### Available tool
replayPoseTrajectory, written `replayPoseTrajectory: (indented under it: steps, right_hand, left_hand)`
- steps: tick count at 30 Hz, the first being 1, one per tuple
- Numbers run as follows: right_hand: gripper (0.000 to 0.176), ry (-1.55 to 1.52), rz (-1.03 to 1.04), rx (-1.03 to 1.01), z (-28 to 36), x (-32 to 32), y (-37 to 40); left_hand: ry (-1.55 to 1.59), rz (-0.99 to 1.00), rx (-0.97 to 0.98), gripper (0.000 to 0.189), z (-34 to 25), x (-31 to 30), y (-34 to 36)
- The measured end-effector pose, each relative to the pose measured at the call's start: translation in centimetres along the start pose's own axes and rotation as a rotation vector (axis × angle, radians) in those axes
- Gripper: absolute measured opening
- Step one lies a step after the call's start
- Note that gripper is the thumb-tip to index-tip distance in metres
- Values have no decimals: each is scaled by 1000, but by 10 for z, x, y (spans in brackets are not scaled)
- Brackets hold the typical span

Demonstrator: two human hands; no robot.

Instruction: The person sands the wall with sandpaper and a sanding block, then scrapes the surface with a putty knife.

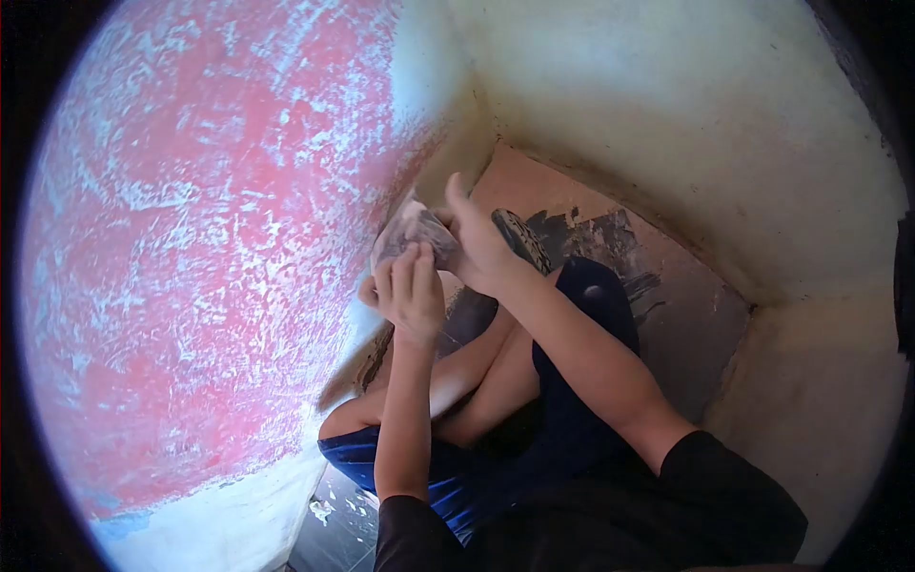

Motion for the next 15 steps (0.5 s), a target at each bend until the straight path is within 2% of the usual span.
replayPoseTrajectory:
  steps: [3,4,5,7,8,10,13,15]
  right_hand:
    - [70,135,71,66,5,-2,4]
    - [60,151,120,69,6,4,9]
    - [60,164,128,77,3,8,11]
    - [41,282,245,2,-5,18,15]
    - [41,291,252,13,-10,20,15]
    - [35,506,368,46,-21,23,17]
    - [40,497,272,91,-28,16,10]
    - [37,502,234,64,-24,18,11]
  left_hand:
    - [-7,92,-31,26,-5,-17,8]
    - [1,112,-59,31,-5,-21,12]
    - [-7,102,-69,31,-4,-26,13]
    - [11,74,-95,31,2,-38,14]
    - [1,69,-106,31,7,-44,16]
    - [27,167,-101,33,13,-52,20]
    - [154,157,-115,36,18,-67,22]
    - [181,143,-147,37,27,-76,38]
Point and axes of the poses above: each hand's wrist, its own y-axis away from the middle knuckle, its own x-axis out of the palm, z = x × y, the point moved 5 cm from there along -y, towards the middle knuckle, and after that the axes turned 5 degrees about -y, right-handed, at the moved point
